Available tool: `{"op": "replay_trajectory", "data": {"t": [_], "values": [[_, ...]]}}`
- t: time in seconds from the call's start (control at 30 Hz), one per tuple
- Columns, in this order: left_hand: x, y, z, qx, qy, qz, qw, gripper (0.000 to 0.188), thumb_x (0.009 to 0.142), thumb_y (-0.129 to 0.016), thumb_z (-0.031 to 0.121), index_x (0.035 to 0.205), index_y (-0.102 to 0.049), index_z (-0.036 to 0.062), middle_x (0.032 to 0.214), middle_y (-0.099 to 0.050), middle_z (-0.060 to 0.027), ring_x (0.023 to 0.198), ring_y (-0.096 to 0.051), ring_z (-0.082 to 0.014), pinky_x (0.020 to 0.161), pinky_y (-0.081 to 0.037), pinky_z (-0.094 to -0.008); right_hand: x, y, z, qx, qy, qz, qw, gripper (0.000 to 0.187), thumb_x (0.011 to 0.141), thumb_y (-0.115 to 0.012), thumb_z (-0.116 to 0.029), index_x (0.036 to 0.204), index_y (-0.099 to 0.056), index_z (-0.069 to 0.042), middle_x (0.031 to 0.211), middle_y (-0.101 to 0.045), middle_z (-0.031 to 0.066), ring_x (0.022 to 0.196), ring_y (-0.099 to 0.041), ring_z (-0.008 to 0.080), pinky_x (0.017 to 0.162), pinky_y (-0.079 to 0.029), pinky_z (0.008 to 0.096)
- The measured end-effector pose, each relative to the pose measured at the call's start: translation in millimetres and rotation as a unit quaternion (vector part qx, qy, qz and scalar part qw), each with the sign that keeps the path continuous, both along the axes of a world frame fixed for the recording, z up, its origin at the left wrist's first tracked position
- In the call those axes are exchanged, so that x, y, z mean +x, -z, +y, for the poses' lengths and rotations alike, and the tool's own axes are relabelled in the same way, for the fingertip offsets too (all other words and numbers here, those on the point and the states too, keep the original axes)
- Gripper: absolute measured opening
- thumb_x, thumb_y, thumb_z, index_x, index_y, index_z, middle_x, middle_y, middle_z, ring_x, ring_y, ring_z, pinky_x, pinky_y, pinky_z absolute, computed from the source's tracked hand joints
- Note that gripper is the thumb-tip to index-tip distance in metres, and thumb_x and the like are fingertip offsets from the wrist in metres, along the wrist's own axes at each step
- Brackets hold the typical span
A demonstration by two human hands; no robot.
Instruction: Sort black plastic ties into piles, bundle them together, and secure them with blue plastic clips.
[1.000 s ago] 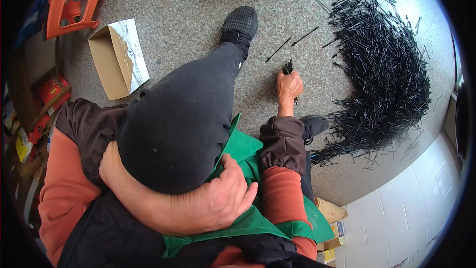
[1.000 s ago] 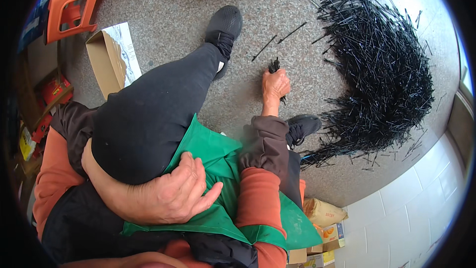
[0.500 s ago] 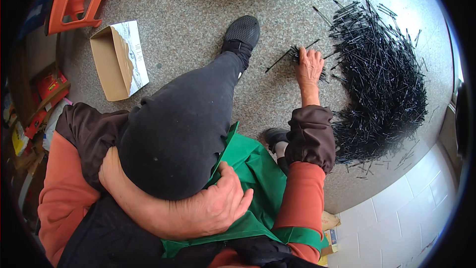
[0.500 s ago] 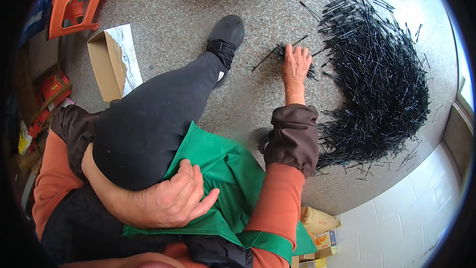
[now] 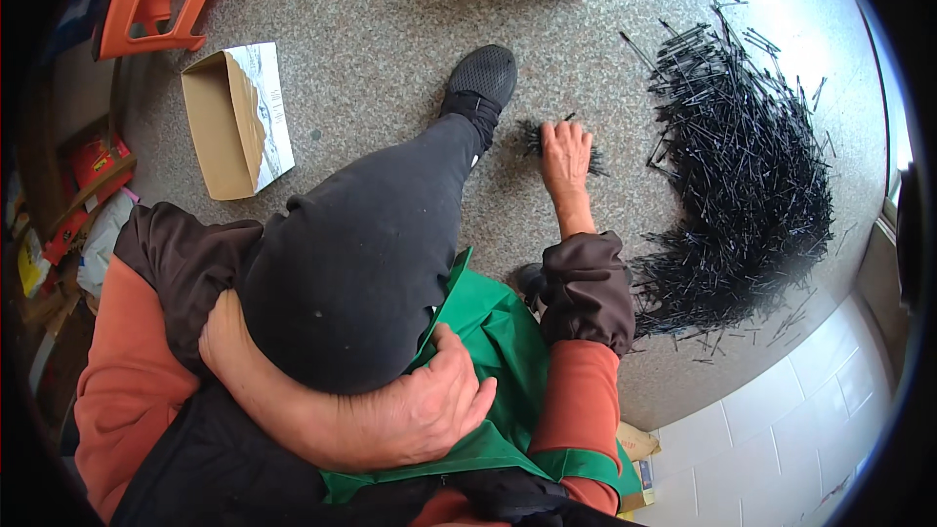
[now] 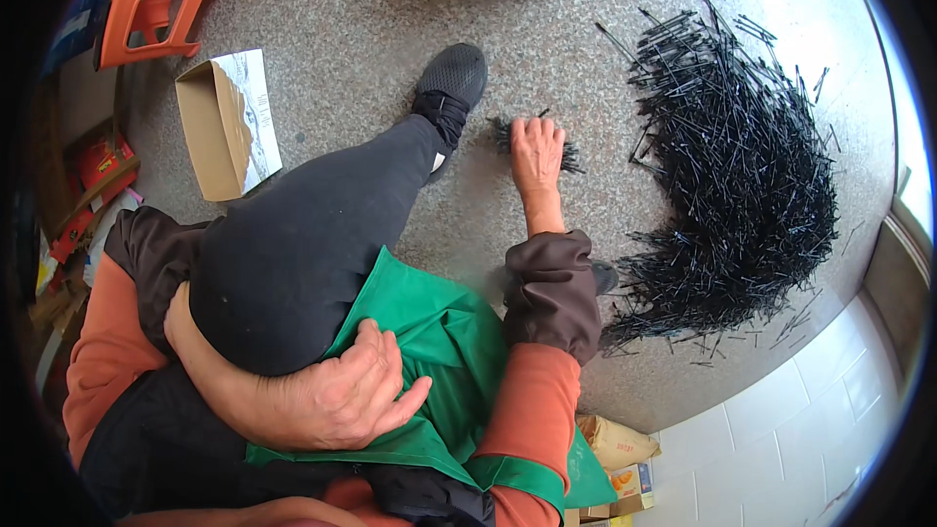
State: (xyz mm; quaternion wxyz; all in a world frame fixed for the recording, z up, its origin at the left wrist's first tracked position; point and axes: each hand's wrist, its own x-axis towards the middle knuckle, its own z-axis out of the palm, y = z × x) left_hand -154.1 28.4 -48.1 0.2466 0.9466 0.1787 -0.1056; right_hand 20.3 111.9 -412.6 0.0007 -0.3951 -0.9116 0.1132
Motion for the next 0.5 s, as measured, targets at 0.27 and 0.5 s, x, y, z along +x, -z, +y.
{"op": "replay_trajectory", "data": {"t": [0.27,0.5], "values": [[-8,1,2,-0.002,-0.023,-0.001,1.000,0.043,0.083,-0.035,0.023,0.112,-0.051,-0.0039,0.080,-0.058,-0.0203,0.074,-0.055,-0.0335,0.071,-0.044,-0.0476,26,1,29,-0.082,0.210,0.064,0.972,0.024,0.066,-0.063,-0.018,0.083,-0.051,-0.005,0.076,-0.055,0.0138,0.076,-0.052,0.0352,0.065,-0.043,0.0448],[-21,3,5,-0.004,-0.105,0.018,0.994,0.041,0.081,-0.038,0.022,0.109,-0.054,-0.0024,0.081,-0.058,-0.0225,0.076,-0.056,-0.0321,0.074,-0.044,-0.0434,11,-22,163,0.033,0.324,0.057,0.944,0.023,0.070,-0.065,-0.020,0.082,-0.053,-0.004,0.093,-0.055,0.0139,0.081,-0.055,0.0340,0.067,-0.046,0.0424]]}}
